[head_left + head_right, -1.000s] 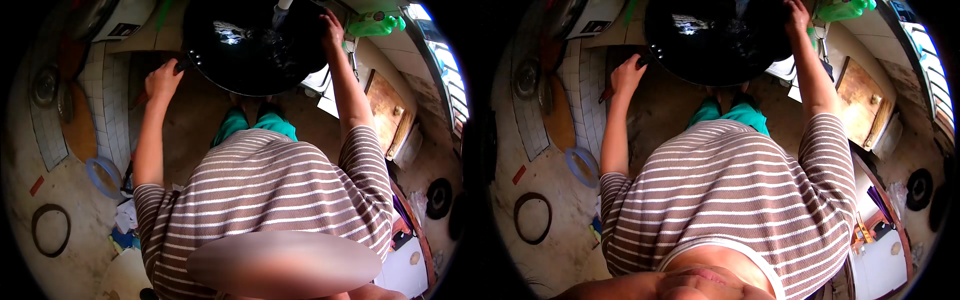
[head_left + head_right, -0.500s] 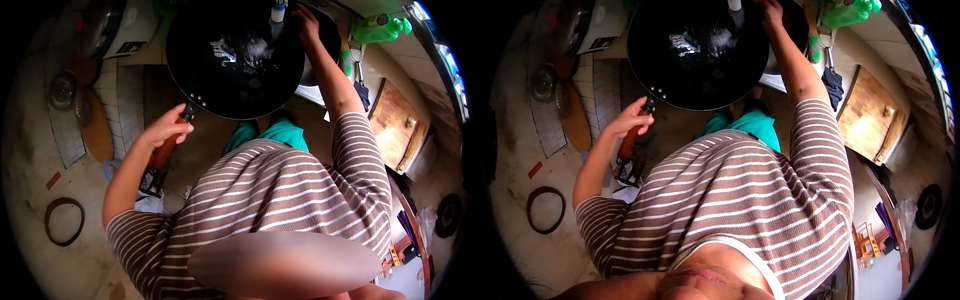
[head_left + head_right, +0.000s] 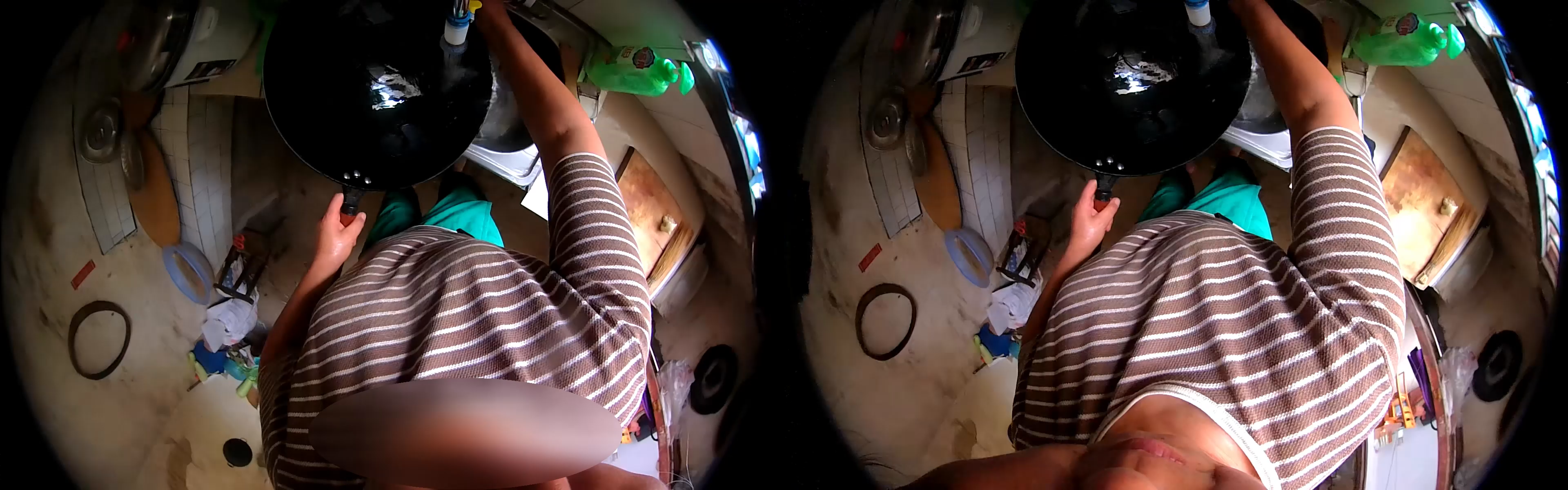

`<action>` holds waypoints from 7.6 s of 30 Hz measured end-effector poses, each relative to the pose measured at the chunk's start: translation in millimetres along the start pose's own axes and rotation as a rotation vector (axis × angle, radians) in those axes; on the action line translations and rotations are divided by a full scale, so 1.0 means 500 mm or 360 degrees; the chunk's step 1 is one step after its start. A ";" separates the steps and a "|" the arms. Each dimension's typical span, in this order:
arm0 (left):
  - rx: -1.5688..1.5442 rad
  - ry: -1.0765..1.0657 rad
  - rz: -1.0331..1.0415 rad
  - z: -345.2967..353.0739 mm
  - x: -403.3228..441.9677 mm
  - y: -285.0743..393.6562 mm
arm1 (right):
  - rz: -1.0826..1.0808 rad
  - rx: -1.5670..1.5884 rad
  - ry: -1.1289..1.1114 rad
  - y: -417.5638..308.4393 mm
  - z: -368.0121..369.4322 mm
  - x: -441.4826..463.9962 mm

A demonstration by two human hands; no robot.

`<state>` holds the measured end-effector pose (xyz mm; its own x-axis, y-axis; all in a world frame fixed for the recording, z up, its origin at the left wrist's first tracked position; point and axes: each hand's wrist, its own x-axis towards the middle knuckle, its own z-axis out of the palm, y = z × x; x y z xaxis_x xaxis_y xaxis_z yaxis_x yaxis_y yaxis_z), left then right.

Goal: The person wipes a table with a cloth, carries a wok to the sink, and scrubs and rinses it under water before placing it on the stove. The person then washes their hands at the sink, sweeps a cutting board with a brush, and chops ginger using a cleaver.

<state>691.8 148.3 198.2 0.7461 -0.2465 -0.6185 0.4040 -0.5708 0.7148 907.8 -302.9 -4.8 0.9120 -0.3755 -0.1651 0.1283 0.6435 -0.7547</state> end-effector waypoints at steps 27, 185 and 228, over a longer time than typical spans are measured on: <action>0.2267 0.0064 0.0581 -0.281 0.078 0.350 | 0.0220 -0.0946 0.0410 -0.109 -0.069 -0.280; 0.1921 0.0419 0.0725 -0.190 0.280 0.121 | -0.0343 -0.0306 0.0890 -0.156 -0.019 -0.452; 0.1979 0.0746 0.1227 -0.231 0.272 0.139 | -0.0289 -0.0653 0.0985 -0.123 -0.020 -0.440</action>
<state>882.3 165.8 201.5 0.7505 -0.6550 0.0876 -0.6523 -0.7555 -0.0606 695.2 -266.4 71.8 0.4901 -0.8350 -0.2503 -0.0096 0.2820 -0.9594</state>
